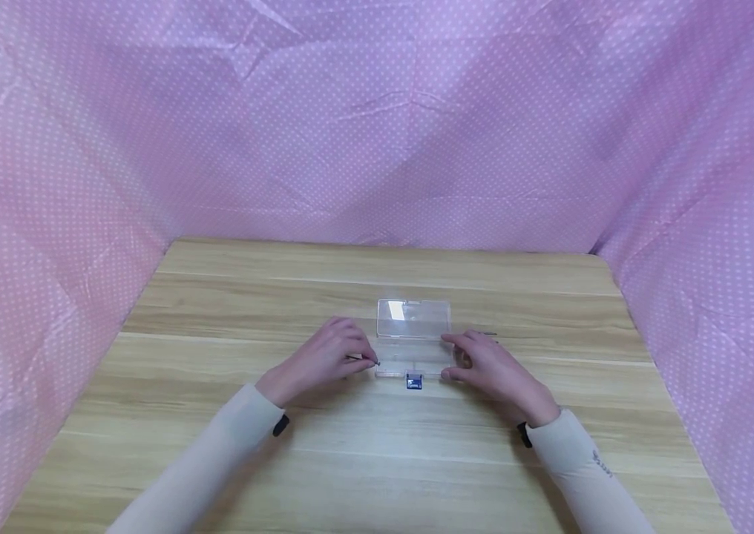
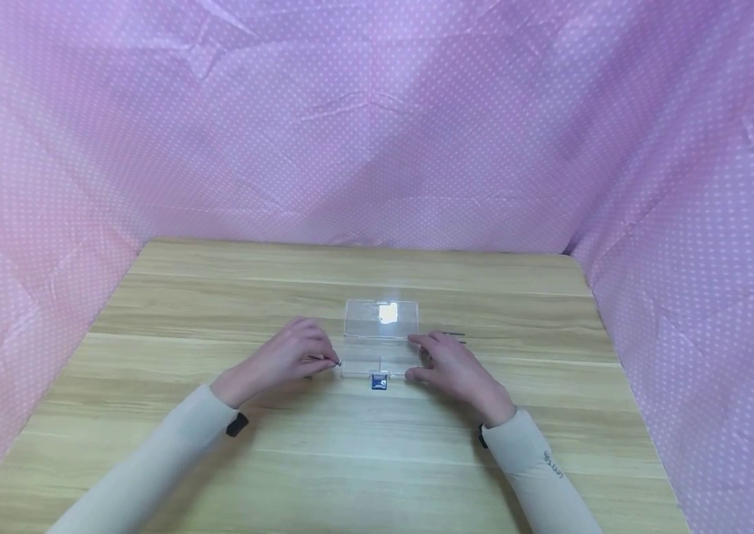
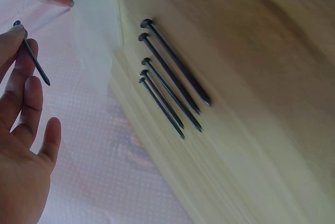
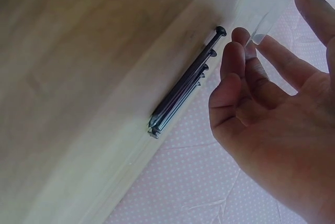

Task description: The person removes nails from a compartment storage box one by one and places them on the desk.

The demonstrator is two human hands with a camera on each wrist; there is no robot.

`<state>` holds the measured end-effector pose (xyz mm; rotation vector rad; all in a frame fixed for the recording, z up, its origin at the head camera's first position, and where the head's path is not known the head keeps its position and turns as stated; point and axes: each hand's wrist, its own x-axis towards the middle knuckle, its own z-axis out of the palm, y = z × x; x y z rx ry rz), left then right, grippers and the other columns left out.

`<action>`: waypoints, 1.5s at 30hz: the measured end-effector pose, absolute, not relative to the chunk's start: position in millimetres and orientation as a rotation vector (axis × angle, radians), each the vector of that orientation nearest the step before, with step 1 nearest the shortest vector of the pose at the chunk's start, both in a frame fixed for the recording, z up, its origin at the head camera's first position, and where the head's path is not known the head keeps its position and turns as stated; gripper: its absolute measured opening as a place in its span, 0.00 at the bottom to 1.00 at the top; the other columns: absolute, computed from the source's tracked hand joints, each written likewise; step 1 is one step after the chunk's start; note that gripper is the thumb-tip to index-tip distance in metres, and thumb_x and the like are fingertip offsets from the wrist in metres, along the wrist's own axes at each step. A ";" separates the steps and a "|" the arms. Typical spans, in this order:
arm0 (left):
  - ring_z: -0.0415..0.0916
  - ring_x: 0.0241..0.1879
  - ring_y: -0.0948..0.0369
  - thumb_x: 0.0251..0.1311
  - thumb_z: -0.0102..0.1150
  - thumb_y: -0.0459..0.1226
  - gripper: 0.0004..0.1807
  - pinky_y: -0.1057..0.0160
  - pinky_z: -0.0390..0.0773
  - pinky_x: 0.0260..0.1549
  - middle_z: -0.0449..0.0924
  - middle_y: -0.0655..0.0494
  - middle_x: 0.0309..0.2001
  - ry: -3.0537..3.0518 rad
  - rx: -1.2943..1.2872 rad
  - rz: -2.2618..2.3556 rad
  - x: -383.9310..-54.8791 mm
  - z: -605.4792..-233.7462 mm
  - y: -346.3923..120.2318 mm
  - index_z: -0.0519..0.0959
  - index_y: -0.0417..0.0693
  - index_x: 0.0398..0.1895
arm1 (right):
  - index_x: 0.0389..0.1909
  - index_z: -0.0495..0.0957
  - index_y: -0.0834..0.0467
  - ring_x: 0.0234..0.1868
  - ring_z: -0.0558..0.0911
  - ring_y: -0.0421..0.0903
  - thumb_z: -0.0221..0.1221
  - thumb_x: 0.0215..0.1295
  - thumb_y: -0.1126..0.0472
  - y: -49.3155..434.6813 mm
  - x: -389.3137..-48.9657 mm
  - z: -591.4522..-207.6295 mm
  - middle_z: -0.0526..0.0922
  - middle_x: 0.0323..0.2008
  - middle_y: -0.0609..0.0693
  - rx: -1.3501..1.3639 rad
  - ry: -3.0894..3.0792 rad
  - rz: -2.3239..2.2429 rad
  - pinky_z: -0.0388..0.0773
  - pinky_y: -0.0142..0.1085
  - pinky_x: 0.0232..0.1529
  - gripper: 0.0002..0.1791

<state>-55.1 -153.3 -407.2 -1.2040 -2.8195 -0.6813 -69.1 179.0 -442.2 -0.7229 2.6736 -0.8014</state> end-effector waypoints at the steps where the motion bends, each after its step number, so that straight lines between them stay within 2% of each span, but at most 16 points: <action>1: 0.76 0.47 0.62 0.63 0.72 0.39 0.04 0.52 0.70 0.63 0.86 0.65 0.39 -2.820 -1.202 -0.678 -54.3 -407.4 -154.8 0.90 0.55 0.40 | 0.68 0.75 0.60 0.45 0.76 0.47 0.72 0.64 0.49 179.0 -69.1 -442.1 0.80 0.47 0.48 -0.722 2.673 -0.801 0.76 0.48 0.52 0.35; 26: 0.77 0.46 0.61 0.63 0.72 0.39 0.03 0.50 0.71 0.63 0.86 0.66 0.39 -2.914 -1.132 -0.606 -38.0 -416.4 -188.6 0.90 0.56 0.38 | 0.68 0.76 0.60 0.40 0.73 0.45 0.72 0.64 0.49 177.8 -70.4 -442.4 0.76 0.40 0.46 -0.702 2.651 -0.817 0.73 0.42 0.43 0.35; 34: 0.77 0.46 0.62 0.63 0.72 0.39 0.03 0.52 0.71 0.60 0.87 0.65 0.40 -2.932 -1.124 -0.583 -33.8 -420.2 -195.3 0.90 0.55 0.39 | 0.68 0.76 0.60 0.40 0.73 0.45 0.72 0.64 0.49 177.5 -71.1 -442.8 0.76 0.40 0.46 -0.699 2.655 -0.807 0.74 0.43 0.44 0.35; 40: 0.80 0.48 0.61 0.62 0.72 0.39 0.02 0.48 0.72 0.62 0.87 0.65 0.40 -2.928 -1.143 -0.565 -32.0 -424.8 -197.9 0.89 0.56 0.37 | 0.68 0.76 0.60 0.39 0.73 0.45 0.72 0.64 0.49 177.3 -71.3 -442.7 0.76 0.39 0.46 -0.703 2.652 -0.811 0.73 0.42 0.43 0.35; 45: 0.80 0.46 0.61 0.61 0.73 0.39 0.03 0.48 0.72 0.62 0.87 0.65 0.39 -2.892 -1.170 -0.535 -31.9 -430.0 -199.8 0.89 0.56 0.37 | 0.68 0.76 0.61 0.39 0.73 0.45 0.72 0.64 0.49 177.2 -71.1 -442.4 0.76 0.39 0.46 -0.704 2.648 -0.815 0.73 0.42 0.42 0.35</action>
